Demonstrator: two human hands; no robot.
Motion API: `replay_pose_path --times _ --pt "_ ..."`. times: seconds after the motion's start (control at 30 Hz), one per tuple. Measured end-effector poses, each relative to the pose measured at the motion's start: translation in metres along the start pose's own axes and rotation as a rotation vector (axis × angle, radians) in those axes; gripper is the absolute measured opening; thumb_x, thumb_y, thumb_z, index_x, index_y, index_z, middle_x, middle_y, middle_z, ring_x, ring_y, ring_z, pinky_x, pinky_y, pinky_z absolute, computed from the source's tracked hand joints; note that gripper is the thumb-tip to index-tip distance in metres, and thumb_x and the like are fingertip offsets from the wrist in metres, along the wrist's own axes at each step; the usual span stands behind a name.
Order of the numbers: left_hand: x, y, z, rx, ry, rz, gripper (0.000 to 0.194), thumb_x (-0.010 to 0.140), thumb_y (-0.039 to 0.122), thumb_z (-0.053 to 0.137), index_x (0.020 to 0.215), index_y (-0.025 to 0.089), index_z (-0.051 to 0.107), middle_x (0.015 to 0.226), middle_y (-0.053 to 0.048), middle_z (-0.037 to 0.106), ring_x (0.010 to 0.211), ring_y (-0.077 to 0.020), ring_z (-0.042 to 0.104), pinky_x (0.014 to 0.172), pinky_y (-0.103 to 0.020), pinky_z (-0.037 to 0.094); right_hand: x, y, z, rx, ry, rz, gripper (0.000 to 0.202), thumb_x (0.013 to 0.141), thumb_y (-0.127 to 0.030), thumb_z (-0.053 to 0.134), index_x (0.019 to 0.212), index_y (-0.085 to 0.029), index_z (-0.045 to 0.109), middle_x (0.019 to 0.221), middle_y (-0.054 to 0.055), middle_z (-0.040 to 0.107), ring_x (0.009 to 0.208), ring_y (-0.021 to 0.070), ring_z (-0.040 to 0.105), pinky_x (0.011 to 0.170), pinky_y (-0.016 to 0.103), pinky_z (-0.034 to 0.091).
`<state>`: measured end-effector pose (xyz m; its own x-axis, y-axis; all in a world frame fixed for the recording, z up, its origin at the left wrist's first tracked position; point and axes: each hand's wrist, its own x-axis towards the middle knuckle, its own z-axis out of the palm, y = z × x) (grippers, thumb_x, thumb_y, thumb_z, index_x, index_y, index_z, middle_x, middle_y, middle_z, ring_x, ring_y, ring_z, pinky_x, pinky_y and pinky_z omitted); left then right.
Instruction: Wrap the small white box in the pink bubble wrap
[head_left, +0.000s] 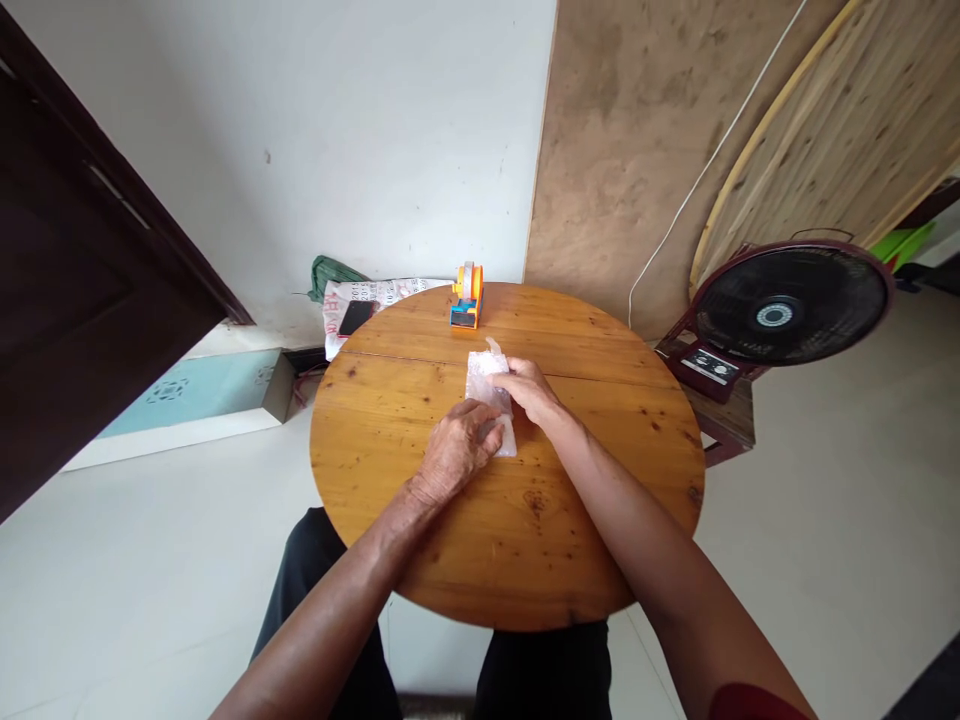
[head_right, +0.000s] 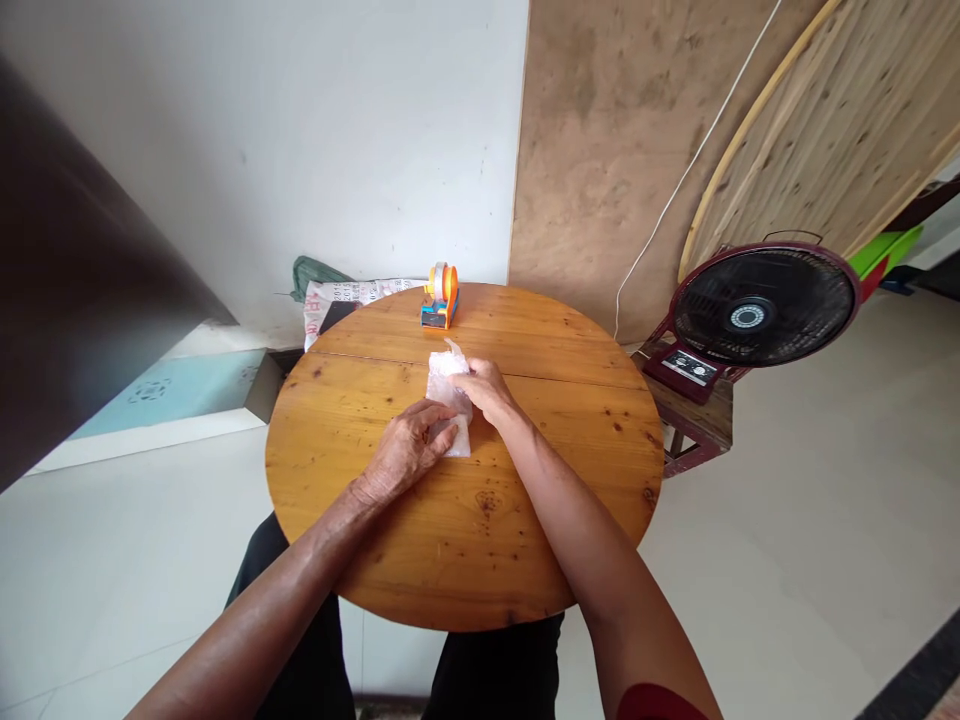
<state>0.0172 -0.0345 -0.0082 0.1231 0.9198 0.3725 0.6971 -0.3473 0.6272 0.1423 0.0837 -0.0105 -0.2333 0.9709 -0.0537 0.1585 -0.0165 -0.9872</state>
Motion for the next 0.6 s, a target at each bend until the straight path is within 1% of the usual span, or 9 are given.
replay_pose_path --times 0.13,0.27,0.33,0.43,0.53,0.6 --pt "0.001 0.001 -0.002 -0.014 -0.031 -0.026 0.023 0.089 0.027 0.056 0.107 0.020 0.069 0.104 -0.005 0.067 0.087 -0.0163 0.065 0.081 -0.027 0.051 -0.006 -0.013 -0.001 0.036 -0.012 0.026 0.021 0.054 -0.024 0.066 0.073 -0.016 0.063 0.060 -0.004 0.060 0.057 0.0118 0.052 0.053 0.022 0.040" --pt "0.000 0.006 -0.004 0.075 -0.039 -0.081 0.026 0.089 0.032 0.055 0.110 0.024 0.069 0.115 -0.007 0.061 0.096 -0.0197 0.063 0.084 -0.031 0.050 -0.022 -0.026 -0.001 0.019 -0.013 -0.008 0.019 0.056 -0.025 0.065 0.071 -0.018 0.058 0.059 -0.005 0.057 0.054 0.0109 0.050 0.050 0.022 0.037" --pt "-0.001 0.009 -0.005 0.150 -0.004 -0.107 0.032 0.087 0.033 0.058 0.117 0.024 0.064 0.118 -0.009 0.057 0.100 -0.0227 0.062 0.086 -0.035 0.050 -0.032 -0.031 0.000 0.008 -0.001 -0.048 0.018 0.057 -0.026 0.064 0.069 -0.019 0.054 0.057 -0.007 0.053 0.053 0.0098 0.046 0.049 0.022 0.035" --pt "-0.003 0.013 -0.003 0.196 0.098 -0.183 0.049 0.081 0.034 0.064 0.127 0.019 0.053 0.118 -0.013 0.055 0.106 -0.0268 0.058 0.091 -0.041 0.048 -0.045 -0.035 0.002 -0.006 0.008 -0.099 0.020 0.058 -0.030 0.063 0.066 -0.020 0.048 0.057 -0.008 0.047 0.054 0.0087 0.041 0.051 0.022 0.033" --pt "-0.005 0.012 0.003 0.149 0.186 -0.239 0.066 0.078 0.037 0.066 0.134 0.012 0.042 0.125 -0.018 0.052 0.116 -0.0312 0.052 0.096 -0.045 0.045 -0.057 -0.038 0.002 -0.040 0.005 -0.141 0.022 0.058 -0.034 0.062 0.066 -0.019 0.048 0.059 -0.008 0.044 0.057 0.0088 0.039 0.054 0.022 0.033" --pt "-0.005 0.007 0.008 0.094 0.195 -0.245 0.075 0.079 0.037 0.065 0.141 0.008 0.034 0.129 -0.021 0.051 0.119 -0.0328 0.051 0.098 -0.047 0.043 -0.065 -0.039 -0.001 -0.090 -0.002 -0.173 0.020 0.059 -0.034 0.060 0.068 -0.019 0.051 0.062 -0.007 0.046 0.059 0.0094 0.040 0.057 0.022 0.033"
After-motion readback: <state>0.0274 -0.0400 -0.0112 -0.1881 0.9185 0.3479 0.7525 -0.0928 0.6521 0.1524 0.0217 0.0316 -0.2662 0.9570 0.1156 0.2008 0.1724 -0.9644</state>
